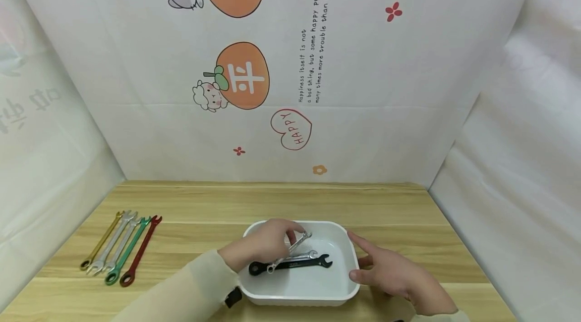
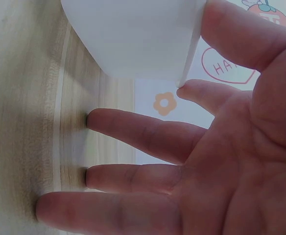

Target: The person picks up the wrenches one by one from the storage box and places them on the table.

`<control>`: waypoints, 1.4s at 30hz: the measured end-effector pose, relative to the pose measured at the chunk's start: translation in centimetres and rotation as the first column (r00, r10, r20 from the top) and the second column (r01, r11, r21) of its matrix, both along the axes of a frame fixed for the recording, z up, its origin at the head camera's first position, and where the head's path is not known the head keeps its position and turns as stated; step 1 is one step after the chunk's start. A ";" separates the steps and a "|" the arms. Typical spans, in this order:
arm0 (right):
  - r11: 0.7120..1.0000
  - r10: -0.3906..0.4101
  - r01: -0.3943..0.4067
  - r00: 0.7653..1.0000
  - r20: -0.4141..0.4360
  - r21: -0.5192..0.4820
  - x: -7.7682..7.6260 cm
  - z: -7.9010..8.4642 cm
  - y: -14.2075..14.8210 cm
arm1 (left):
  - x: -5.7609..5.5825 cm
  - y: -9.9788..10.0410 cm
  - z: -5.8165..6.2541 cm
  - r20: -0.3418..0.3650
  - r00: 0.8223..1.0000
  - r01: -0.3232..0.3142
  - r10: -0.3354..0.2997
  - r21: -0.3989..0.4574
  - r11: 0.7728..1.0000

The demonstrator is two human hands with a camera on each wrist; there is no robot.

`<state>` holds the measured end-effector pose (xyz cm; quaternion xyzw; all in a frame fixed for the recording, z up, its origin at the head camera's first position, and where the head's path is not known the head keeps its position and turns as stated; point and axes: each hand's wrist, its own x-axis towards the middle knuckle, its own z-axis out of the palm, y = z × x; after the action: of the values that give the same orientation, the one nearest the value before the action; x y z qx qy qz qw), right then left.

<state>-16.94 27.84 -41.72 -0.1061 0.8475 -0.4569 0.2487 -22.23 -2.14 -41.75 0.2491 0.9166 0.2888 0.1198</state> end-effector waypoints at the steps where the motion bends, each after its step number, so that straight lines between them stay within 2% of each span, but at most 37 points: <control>1: 1.000 0.000 0.000 1.000 -0.001 0.001 0.0 0.0 0.0 | -0.1 -0.2 0.3 0.056 0.998 -0.017 0.014 0.066 0.998; 3: 1.000 -0.001 0.001 1.000 0.002 0.002 0.0 0.0 -0.1 | -0.3 -0.6 0.7 0.151 0.988 -0.057 0.030 0.178 0.982; 6: 1.000 -0.005 0.005 1.000 0.002 0.009 -0.1 -0.1 -0.1 | -0.5 -1.0 1.1 0.291 0.956 -0.138 0.043 0.316 0.939; 9: 1.000 -0.013 0.012 1.000 0.005 0.013 -0.1 -0.2 -0.1 | -0.6 -1.3 1.1 0.362 0.931 -0.202 0.050 0.394 0.897; 14: 1.000 -0.019 0.019 1.000 0.007 0.016 0.0 -0.2 -0.2 | -1.0 -2.3 1.2 0.464 0.885 -0.307 0.043 0.510 0.803; 16: 1.000 -0.019 0.019 1.000 0.007 0.015 0.1 -0.1 -0.2 | -1.2 -3.0 1.4 0.488 0.872 -0.336 0.036 0.543 0.770; 18: 1.000 -0.017 0.017 1.000 0.002 0.014 0.1 -0.1 -0.1 | -1.4 -3.8 1.5 0.494 0.869 -0.350 0.036 0.560 0.750; 21: 1.000 -0.015 0.015 1.000 0.004 0.006 0.2 -0.2 -0.1 | -1.6 -5.5 1.7 0.484 0.874 -0.362 0.048 0.581 0.729; 26: 1.000 -0.014 0.014 1.000 0.001 0.009 0.2 -0.2 -0.1 | -1.8 -9.0 1.7 0.466 0.878 -0.402 0.112 0.588 0.702; 29: 1.000 -0.012 0.012 1.000 -0.006 0.017 0.3 -0.1 -0.1 | -1.9 -11.2 1.3 0.456 0.872 -0.441 0.180 0.571 0.692; 31: 1.000 -0.011 0.012 1.000 -0.008 0.020 0.3 0.0 -0.1 | -1.9 -12.7 0.9 0.441 0.868 -0.463 0.229 0.553 0.693; 33: 1.000 -0.010 0.010 1.000 -0.008 0.021 0.2 0.0 -0.1 | -1.6 -14.2 0.6 0.420 0.863 -0.484 0.281 0.523 0.702; 35: 1.000 -0.004 0.004 1.000 -0.013 0.019 0.1 0.0 -0.1 | -1.3 -15.7 0.5 0.397 0.856 -0.501 0.330 0.481 0.720; 40: 1.000 0.004 -0.003 1.000 -0.019 0.016 0.1 0.0 -0.1 | -0.3 -19.2 -0.3 0.306 0.845 -0.525 0.439 0.317 0.790; 42: 1.000 0.002 -0.001 1.000 -0.021 0.022 0.1 0.0 -0.1 | 0.1 -20.3 -0.7 0.274 0.838 -0.536 0.472 0.254 0.805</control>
<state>-16.86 27.76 -41.75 -0.1089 0.8549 -0.4462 0.2414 -22.13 -22.43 -42.50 -0.0183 0.8737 0.4782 0.0867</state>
